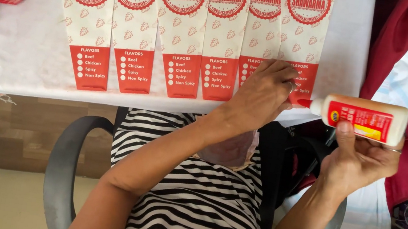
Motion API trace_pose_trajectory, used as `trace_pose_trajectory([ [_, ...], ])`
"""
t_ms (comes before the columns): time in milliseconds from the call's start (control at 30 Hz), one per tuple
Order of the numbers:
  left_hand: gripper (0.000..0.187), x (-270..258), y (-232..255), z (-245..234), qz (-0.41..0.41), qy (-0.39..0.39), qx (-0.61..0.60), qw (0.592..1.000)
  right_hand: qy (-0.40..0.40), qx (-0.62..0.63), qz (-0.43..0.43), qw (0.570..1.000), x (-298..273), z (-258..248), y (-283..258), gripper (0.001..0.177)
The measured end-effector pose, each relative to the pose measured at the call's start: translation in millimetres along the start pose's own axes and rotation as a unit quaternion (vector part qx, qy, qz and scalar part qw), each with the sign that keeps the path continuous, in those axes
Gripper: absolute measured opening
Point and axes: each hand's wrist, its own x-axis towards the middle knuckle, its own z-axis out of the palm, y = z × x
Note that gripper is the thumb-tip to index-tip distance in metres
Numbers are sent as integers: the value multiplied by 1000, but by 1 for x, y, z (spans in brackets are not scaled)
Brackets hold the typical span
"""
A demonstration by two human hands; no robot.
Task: The person organizes several stacks of shawarma paper wrappers, applying adhesive from a glue bottle to the edges and pressing them together to form completed sleeves, before gathering and folding a final stack of the sleeves.
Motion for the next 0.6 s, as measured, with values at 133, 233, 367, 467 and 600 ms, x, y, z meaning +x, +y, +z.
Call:
trace_pose_trajectory([
  [133, 29, -2, 0, -1, 4, 9, -6, 1000, -24, -21, 9, 999, -2, 1, 1, 42],
  [233, 46, -7, -2, 2, -5, -21, 3, 1000, -27, -52, -7, 998, 0, -6, 0, 43],
  [367, 54, -8, -2, 4, 0, -20, 19, 1000, -20, -45, -17, 999, 3, -10, 2, 43],
  [467, 53, -8, -2, 6, 4, -8, 25, 1000, -22, -35, 3, 999, -7, -1, 3, 41],
  [600, 52, -8, 0, 1, 7, -7, 35, 999, -30, -48, 15, 998, -10, 0, 7, 39],
])
